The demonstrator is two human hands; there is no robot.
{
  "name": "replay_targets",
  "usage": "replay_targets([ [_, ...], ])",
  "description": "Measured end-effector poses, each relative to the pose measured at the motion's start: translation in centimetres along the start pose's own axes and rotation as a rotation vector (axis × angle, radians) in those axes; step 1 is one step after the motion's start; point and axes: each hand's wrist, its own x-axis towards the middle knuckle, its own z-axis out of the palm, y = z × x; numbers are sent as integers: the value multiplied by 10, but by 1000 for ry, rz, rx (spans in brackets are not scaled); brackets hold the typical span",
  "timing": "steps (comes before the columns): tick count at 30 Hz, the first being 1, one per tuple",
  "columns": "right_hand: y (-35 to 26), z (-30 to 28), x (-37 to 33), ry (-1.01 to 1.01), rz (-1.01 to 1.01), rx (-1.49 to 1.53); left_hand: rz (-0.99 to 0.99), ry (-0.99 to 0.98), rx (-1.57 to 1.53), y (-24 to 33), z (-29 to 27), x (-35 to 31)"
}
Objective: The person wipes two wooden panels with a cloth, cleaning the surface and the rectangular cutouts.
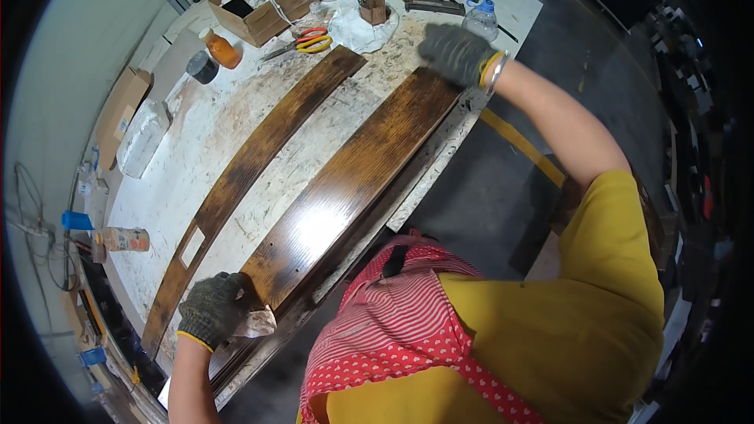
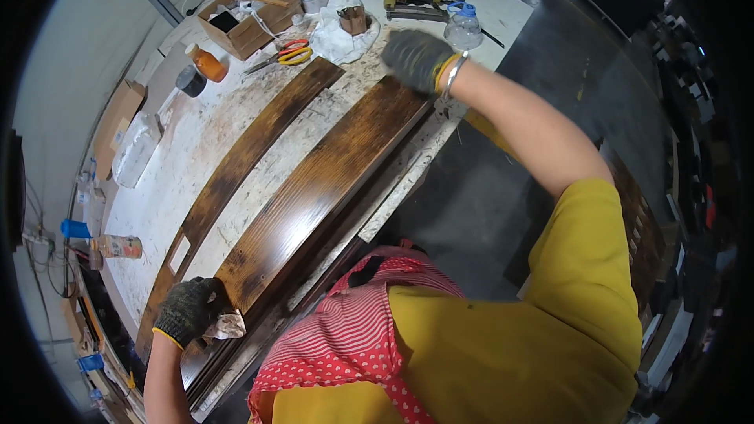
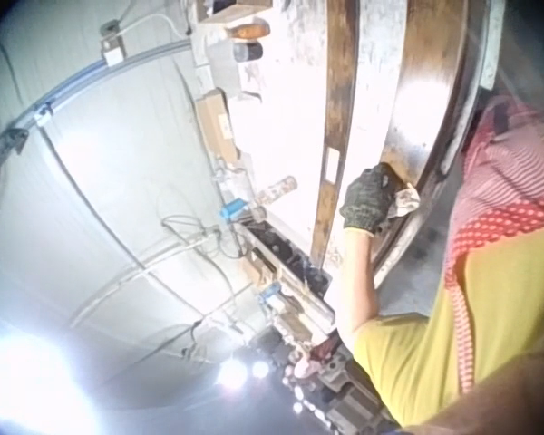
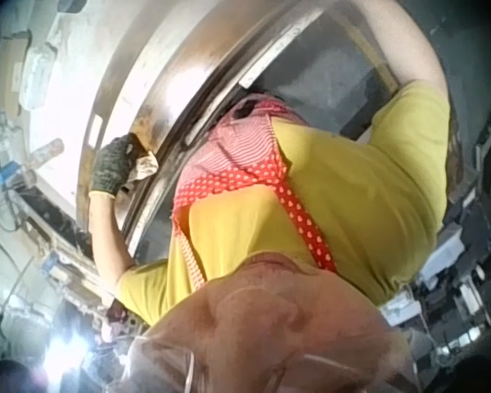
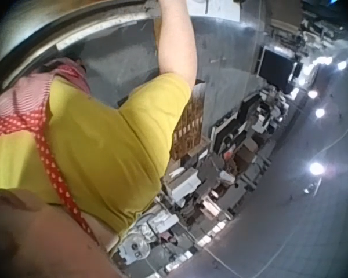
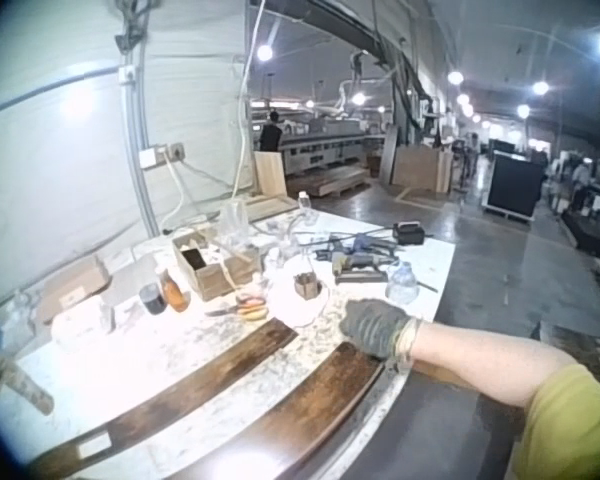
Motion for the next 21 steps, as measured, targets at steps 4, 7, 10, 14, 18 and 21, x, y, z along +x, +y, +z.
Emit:
replay_targets([
  [4,5,-5,4,102,-23,29,-33,-53,11,3,-6,4],
  [7,-15,7,1,164,-428,343,-53,-82,6,6,-9,7],
  [10,3,8,4,67,-186,209,-65,-95,23,10,-12,8],
  [14,49,3,11,77,-39,-170,-91,-118,2,14,-15,8],
  [18,46,16,13,284,-348,205,-110,-130,19,14,-16,8],
  [21,49,17,8,165,-313,156,-116,-141,23,12,-13,9],
])
